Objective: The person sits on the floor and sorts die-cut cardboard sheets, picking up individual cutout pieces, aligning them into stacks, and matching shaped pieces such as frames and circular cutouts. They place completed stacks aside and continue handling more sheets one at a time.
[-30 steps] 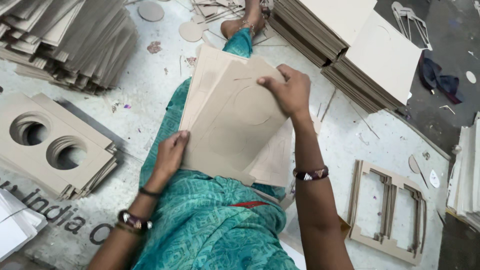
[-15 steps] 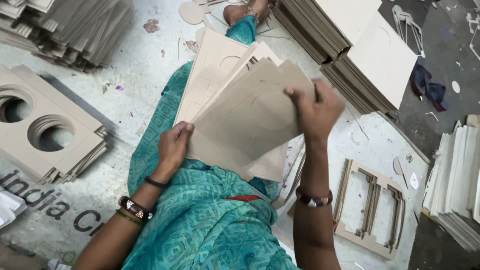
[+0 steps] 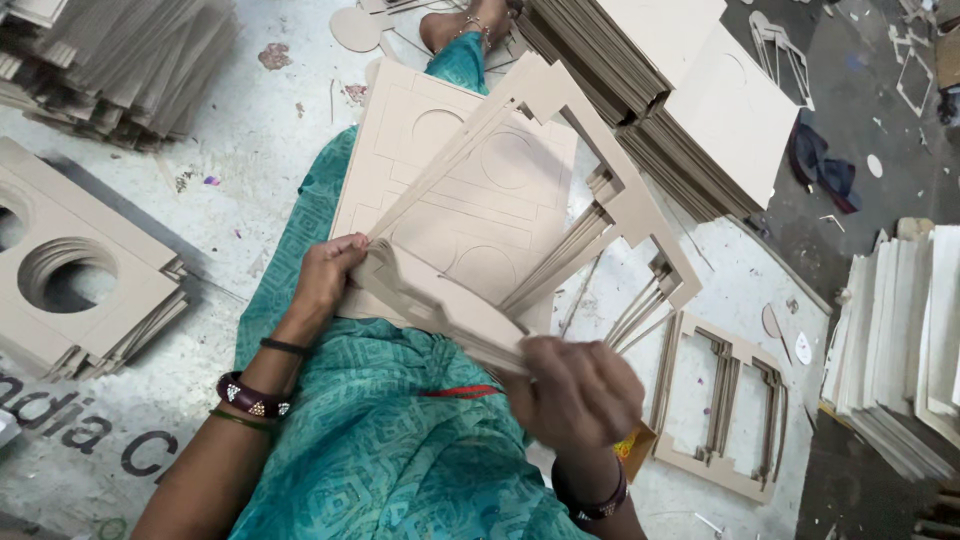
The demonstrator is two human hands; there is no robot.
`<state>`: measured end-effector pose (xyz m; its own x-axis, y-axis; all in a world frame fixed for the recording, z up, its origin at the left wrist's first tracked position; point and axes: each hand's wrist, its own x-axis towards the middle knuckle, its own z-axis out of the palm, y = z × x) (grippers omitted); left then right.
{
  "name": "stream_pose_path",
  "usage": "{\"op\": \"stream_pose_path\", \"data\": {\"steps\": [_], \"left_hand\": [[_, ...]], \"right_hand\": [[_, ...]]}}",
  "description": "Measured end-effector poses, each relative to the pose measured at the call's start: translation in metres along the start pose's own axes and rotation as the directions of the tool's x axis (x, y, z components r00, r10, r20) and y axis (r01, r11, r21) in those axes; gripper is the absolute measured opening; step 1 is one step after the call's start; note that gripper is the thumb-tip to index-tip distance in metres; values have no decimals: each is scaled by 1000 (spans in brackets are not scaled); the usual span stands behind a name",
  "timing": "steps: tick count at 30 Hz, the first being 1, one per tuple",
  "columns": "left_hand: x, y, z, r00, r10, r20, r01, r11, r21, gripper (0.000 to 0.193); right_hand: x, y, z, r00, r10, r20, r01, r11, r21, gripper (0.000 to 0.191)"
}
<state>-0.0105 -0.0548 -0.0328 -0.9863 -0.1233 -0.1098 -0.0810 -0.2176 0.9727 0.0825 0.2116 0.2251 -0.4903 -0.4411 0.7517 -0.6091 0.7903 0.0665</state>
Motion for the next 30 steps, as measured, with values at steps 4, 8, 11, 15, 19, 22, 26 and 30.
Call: {"op": "stream_pose_path", "data": {"steps": [4,8,11,15,19,22,26,30], "left_hand": [[-11,16,17,990,11,-137,19,977,215,37],[-11,34,35,983,65,-169,-28,977,212,50],[-7,41,29,974,107,-199,-66,976,205,45],[-4,37,21,978,108,-180,-87,989,123,43],[2,31,28,970,152,-189,-100,961,256,48],[5,31,30,964,118,-238,-45,956,290,49],[4,30,28,976,65,-206,-41,992,117,44],[6,27,33,956,243,-165,-192,942,275,35]], "right_hand": [[25,64,32,916,390,-92,-396,916,-60,47],[51,79,40,897,438,-56,-437,899,32,47],[32,26,16,996,-24,-82,32,994,103,19],[21,33,9,992,108,-59,-109,994,-18,30],[40,81,34,917,387,-95,-368,914,168,25],[40,66,37,970,216,-109,-209,975,76,21],[15,25,6,951,-299,-82,289,950,-119,16],[14,57,13,934,319,-160,-292,941,171,38]]}}
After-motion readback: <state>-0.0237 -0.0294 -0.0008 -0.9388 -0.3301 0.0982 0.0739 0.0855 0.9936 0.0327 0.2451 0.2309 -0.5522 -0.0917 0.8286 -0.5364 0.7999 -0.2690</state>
